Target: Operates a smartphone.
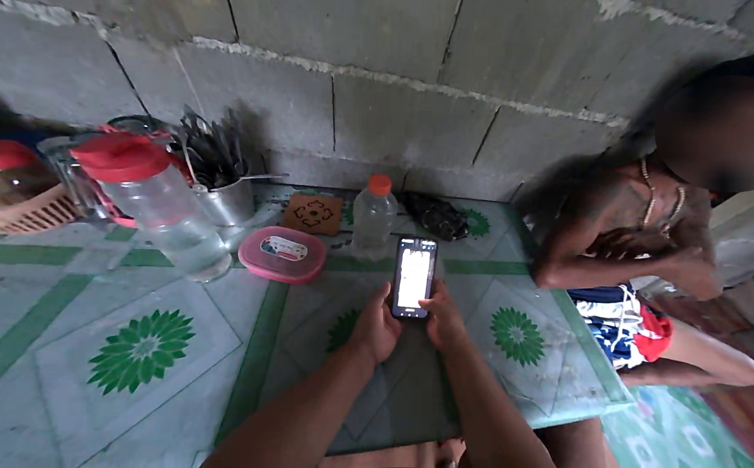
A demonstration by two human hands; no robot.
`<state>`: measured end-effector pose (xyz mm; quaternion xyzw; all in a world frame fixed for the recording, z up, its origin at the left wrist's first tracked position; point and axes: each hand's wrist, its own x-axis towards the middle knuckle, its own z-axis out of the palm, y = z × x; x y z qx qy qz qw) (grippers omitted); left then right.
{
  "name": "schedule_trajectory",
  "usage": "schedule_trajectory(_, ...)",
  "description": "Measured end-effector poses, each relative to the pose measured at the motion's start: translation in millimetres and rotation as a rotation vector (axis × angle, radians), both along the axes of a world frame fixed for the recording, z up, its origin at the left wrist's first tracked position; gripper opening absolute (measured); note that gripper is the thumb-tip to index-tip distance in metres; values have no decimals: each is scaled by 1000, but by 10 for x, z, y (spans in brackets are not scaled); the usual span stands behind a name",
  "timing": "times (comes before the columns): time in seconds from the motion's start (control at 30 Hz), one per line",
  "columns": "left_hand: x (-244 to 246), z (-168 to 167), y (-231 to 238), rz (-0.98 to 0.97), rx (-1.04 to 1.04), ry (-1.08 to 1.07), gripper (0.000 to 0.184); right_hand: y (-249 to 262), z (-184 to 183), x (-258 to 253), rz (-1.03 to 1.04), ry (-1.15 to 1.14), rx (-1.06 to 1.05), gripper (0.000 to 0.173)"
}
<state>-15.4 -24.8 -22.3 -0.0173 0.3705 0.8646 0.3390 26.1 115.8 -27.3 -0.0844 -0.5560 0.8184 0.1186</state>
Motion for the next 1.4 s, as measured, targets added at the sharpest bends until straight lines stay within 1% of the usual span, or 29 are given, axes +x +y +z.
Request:
schedule_trajectory(0.13, -1, -7, 20, 45, -13, -70, 46, -15, 16, -6, 14, -30, 40, 75)
schedule_trajectory(0.27, 1, -26, 23, 48, -13, -88, 45, -10, -3, -1, 19, -49, 102, 77)
schedule_trajectory(0.5, -26, -38, 23, 44, -9, -80, 43, 2, 34, -12, 31, -85, 148, 82)
schedule_trajectory(0.67, -19, -71, 27, 43, -3, -74, 43, -6, -1, -3, -1, -97, 156, 75)
schedule_trajectory(0.77, -22, -76, 35, 36, 4, -69, 42, -11, -7, 17, -52, -93, 137, 63)
schedule_trajectory(0.83, -31, -87, 30, 26, 12, -64, 42, -16, -25, 27, -63, -80, 104, 60)
schedule_trajectory(0.97, -38, -78, 20, 29, 16, -68, 41, -28, -25, 25, -57, -68, 75, 61)
schedule_trajectory(1.1, -28, -84, 20, 31, 14, -51, 42, -10, -20, 15, -12, -68, 74, 71)
schedule_trajectory(1.17, -28, -94, 21, 30, 5, -45, 43, -15, -22, 16, -27, -65, 59, 66)
schedule_trajectory(1.23, -30, -97, 24, 30, 2, -49, 43, -6, -53, 16, -50, -59, 12, 53)
schedule_trajectory(1.27, -34, -97, 27, 31, 3, -52, 42, 2, -63, 11, -50, -56, -9, 52)
schedule_trajectory(1.4, -38, -86, 23, 27, 8, -46, 42, 22, -64, 3, -12, -51, -39, 57)
